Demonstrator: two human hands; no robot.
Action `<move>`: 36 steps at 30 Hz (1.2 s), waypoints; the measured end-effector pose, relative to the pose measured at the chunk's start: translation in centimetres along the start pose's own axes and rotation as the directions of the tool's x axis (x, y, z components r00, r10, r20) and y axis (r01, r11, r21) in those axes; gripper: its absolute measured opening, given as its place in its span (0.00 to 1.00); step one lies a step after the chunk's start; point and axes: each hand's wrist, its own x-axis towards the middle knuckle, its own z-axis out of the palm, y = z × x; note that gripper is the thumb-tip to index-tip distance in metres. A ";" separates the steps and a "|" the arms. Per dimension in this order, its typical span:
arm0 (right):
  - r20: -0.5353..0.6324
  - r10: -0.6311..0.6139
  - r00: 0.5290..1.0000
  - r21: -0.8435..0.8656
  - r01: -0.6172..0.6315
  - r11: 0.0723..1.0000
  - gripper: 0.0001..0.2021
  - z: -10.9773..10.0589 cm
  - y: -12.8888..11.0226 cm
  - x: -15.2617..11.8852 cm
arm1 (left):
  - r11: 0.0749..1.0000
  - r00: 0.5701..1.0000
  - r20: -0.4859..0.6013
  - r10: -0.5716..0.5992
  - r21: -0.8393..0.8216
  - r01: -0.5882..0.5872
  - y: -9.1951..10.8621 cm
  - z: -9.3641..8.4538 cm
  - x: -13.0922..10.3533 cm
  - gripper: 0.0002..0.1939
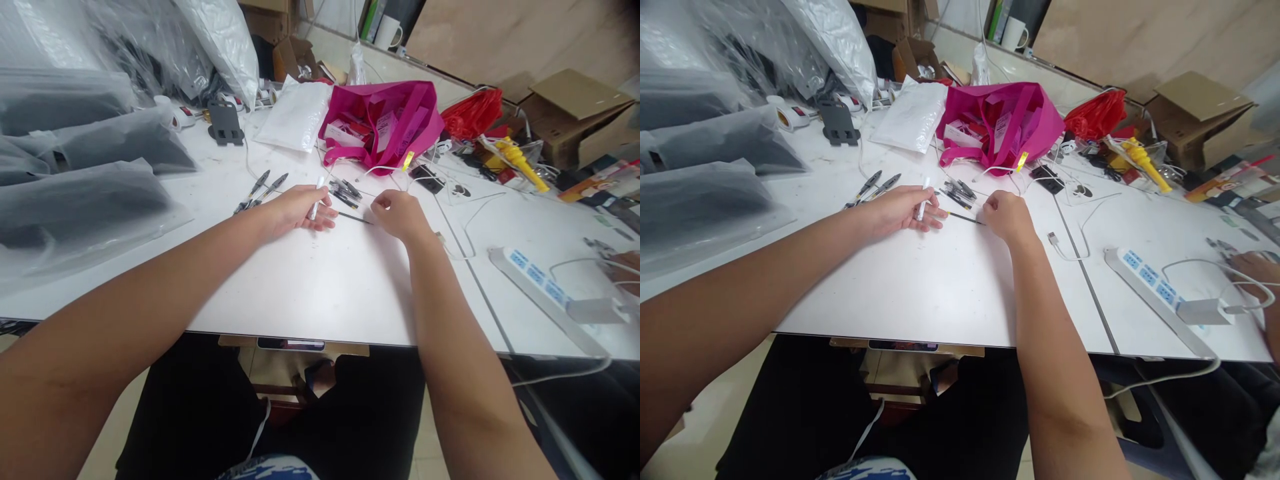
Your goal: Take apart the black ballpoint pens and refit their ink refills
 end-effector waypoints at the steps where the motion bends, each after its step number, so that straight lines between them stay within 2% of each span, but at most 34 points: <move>1: -0.006 -0.003 1.000 -0.001 0.003 1.000 0.06 0.2 0.0 0.0 | 1.000 1.000 0.014 -0.003 0.004 0.003 0.0 0.0 0.0 0.15; 6: -0.025 -0.050 0.998 0.054 0.052 0.997 0.09 1.0 -0.2 0.2 | 1.000 0.999 0.051 0.002 0.010 -0.003 -0.4 -0.3 0.2 0.17; 11: -0.047 -0.201 0.979 0.080 0.204 0.976 0.15 2.2 -1.2 0.1 | 1.000 0.998 0.056 -0.005 -0.004 0.005 -0.5 -0.5 0.4 0.15; 14: -0.019 -0.282 0.959 0.086 0.283 0.955 0.16 2.8 -1.6 0.0 | 1.000 0.998 0.056 -0.001 -0.007 0.002 -0.3 -0.4 0.3 0.16; 17: 0.028 -0.304 0.952 0.090 0.301 0.949 0.15 2.9 -2.0 -0.2 | 1.000 0.999 0.048 -0.008 -0.005 0.008 -0.2 -0.3 0.2 0.16; 26: 0.077 -0.224 0.972 0.149 0.211 0.966 0.09 1.8 -3.0 -1.2 | 1.000 1.000 0.009 -0.023 0.014 0.023 0.3 0.1 -0.2 0.16; 33: -0.072 -0.084 0.994 0.155 0.094 0.983 0.11 0.8 -1.5 -0.4 | 1.000 0.999 -0.034 -0.026 0.009 0.026 0.4 -0.1 0.0 0.14; 36: -0.065 -0.021 0.998 0.122 0.029 0.992 0.16 0.8 -0.8 0.0 | 1.000 0.999 -0.044 -0.030 0.000 0.030 0.5 -0.2 0.0 0.14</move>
